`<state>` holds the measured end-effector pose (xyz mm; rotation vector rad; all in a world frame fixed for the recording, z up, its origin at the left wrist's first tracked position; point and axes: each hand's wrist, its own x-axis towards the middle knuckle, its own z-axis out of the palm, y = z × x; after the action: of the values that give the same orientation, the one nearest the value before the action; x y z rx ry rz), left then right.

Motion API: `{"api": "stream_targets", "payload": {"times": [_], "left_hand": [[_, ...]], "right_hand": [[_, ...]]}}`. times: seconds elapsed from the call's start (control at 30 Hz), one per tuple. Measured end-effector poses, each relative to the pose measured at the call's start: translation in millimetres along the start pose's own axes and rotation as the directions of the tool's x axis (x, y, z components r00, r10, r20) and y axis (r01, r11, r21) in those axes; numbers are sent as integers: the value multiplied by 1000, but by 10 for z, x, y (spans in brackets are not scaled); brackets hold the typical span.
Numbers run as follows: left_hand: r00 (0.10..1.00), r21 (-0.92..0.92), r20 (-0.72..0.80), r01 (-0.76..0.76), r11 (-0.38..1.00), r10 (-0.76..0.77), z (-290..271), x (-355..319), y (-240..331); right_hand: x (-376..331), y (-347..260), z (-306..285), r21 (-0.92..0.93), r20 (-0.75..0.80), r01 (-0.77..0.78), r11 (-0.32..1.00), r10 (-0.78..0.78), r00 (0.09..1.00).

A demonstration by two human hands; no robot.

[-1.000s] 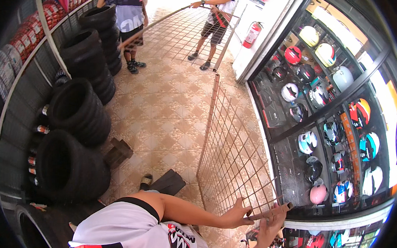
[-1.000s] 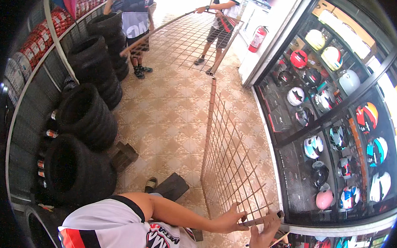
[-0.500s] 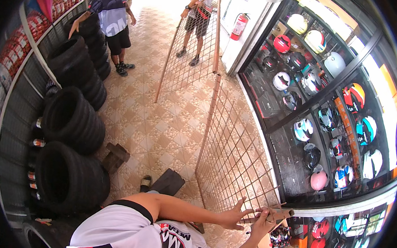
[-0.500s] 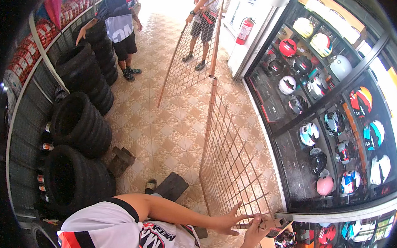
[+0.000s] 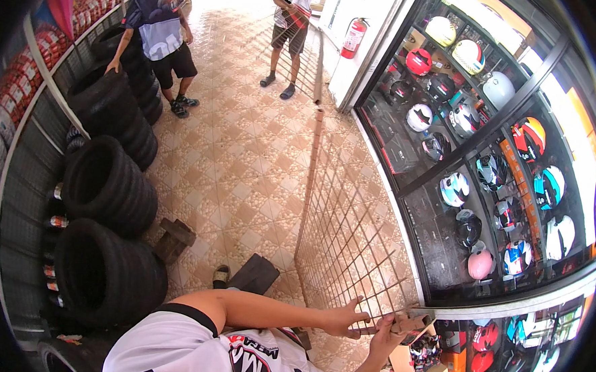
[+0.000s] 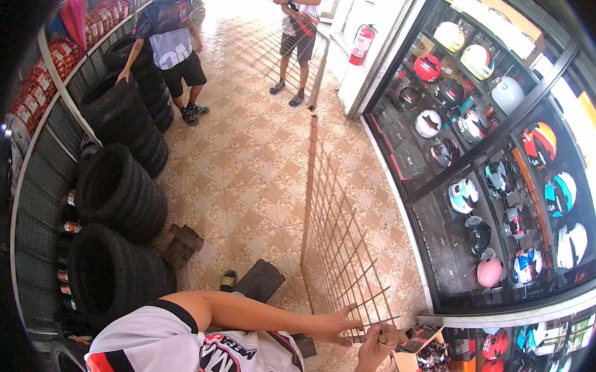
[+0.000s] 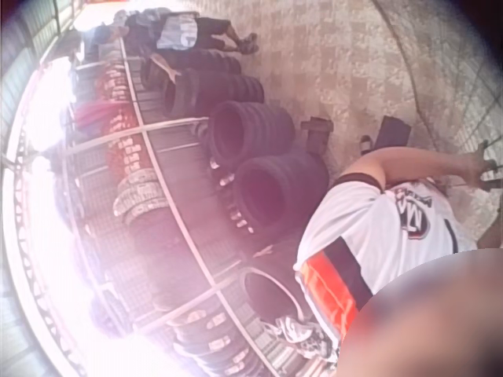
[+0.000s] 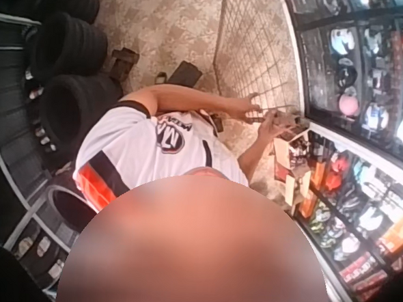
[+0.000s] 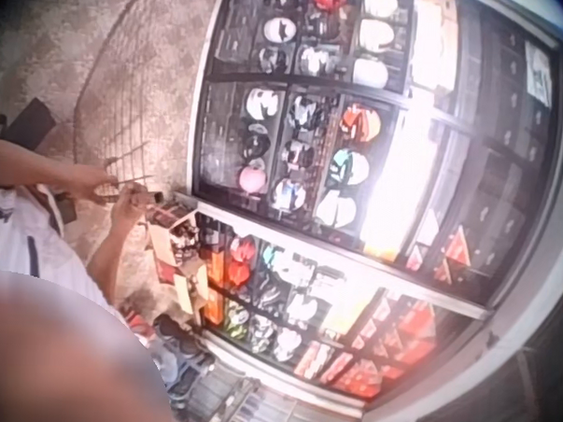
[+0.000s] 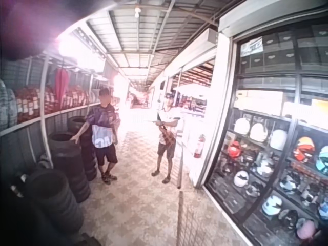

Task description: The person uses an angle grinder to cut a metal grid frame, then positions the grid upright and uses a metal bar to bend and align its edges. A coworker assists by holding the grid steady during the bending process.

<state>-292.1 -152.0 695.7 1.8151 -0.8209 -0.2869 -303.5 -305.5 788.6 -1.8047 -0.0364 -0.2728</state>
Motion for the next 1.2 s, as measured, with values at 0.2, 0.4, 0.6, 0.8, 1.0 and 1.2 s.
{"api": "stream_targets", "payload": {"times": [0.2, 0.4, 0.6, 0.8, 1.0, 1.2], "left_hand": [[989, 20, 27, 142, 990, -143, -63, -149, 67], [967, -61, 73, 249, 966, -245, -295, -278, 310], [981, 24, 94, 169, 985, -170, -104, -243, 161], [975, 26, 187, 121, 992, -124, 26, -172, 69], [961, 66, 274, 27, 997, -45, 129, -11, 102], [909, 107, 339, 217, 970, -241, -3, -63, 317]], "right_hand": [[-41, -109, 41, -123, 155, 5, 992, 14, 988], [-31, -72, 106, -285, 249, 136, 949, -63, 966], [-132, 151, 77, -206, 65, 230, 951, -222, 973], [-282, 269, -144, -115, 30, 111, 987, -108, 994], [-404, 361, -349, 8, -112, 17, 1000, -16, 994], [-464, 196, -199, -196, -76, 137, 971, -154, 985]]}}
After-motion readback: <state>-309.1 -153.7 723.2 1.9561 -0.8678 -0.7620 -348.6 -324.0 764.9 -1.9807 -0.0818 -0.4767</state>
